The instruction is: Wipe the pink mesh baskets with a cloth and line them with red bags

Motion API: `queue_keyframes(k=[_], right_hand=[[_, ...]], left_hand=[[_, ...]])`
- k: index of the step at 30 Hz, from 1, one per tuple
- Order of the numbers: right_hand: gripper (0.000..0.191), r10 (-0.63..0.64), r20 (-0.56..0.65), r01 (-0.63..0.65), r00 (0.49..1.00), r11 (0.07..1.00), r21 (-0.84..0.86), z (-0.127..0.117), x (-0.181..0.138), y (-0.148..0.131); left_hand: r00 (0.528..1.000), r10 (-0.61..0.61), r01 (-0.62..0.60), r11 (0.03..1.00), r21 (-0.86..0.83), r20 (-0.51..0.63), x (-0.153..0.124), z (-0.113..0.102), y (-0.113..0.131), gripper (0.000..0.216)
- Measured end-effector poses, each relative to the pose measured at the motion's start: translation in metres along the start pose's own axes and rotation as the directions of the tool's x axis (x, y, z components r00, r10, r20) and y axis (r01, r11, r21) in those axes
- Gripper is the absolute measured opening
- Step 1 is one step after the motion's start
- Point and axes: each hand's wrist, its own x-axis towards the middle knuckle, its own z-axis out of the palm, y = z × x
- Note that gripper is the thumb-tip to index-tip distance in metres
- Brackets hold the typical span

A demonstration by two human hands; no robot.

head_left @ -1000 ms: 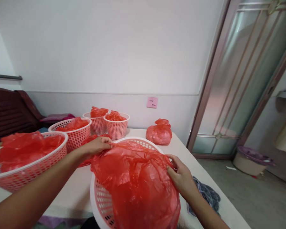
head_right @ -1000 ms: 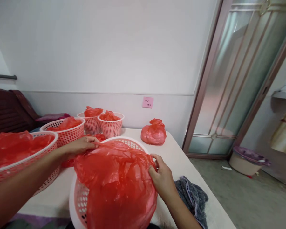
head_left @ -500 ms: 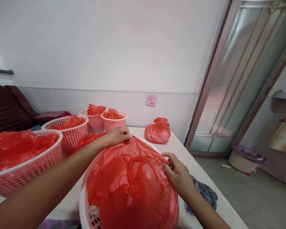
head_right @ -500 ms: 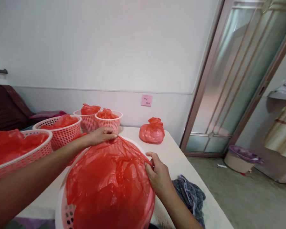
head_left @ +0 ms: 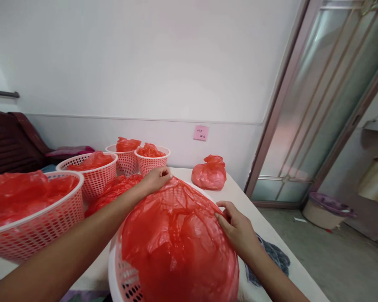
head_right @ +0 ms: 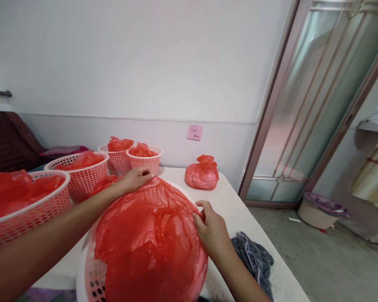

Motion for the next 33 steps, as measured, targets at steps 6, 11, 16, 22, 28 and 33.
queue_keyframes(k=[6, 11, 16, 22, 28, 33], right_hand=[[0.032, -0.029, -0.009, 0.029, 1.000, 0.999, 0.029, -0.003, 0.030, 0.009], [0.033, -0.038, -0.108, 0.042, 0.993, 0.999, 0.033, 0.006, 0.051, 0.013], [0.034, -0.049, -0.119, 0.056, 0.992, 0.997, 0.056, 0.014, 0.062, 0.013], [0.039, -0.043, -0.088, 0.050, 0.995, 0.995, 0.085, 0.018, 0.072, 0.012], [0.035, -0.004, -0.086, 0.012, 0.996, 0.996, 0.091, 0.019, 0.079, 0.011], [0.030, 0.042, -0.072, -0.032, 0.996, 0.990, 0.139, 0.019, 0.081, 0.014]], left_hand=[[0.998, -0.037, 0.037, 0.999, -0.005, -0.045, 0.010, 0.015, -0.008, 0.025], [0.995, -0.066, 0.066, 0.998, -0.005, -0.081, 0.023, 0.028, -0.019, 0.023], [0.987, -0.146, 0.146, 0.989, -0.011, -0.065, 0.039, 0.027, -0.039, 0.023], [0.987, -0.147, 0.144, 0.988, -0.052, -0.062, 0.040, 0.025, -0.044, 0.022], [0.970, -0.218, 0.210, 0.974, -0.083, -0.104, 0.041, 0.028, -0.038, 0.023], [0.949, -0.311, 0.301, 0.943, -0.141, -0.049, 0.048, 0.027, -0.040, 0.026]])
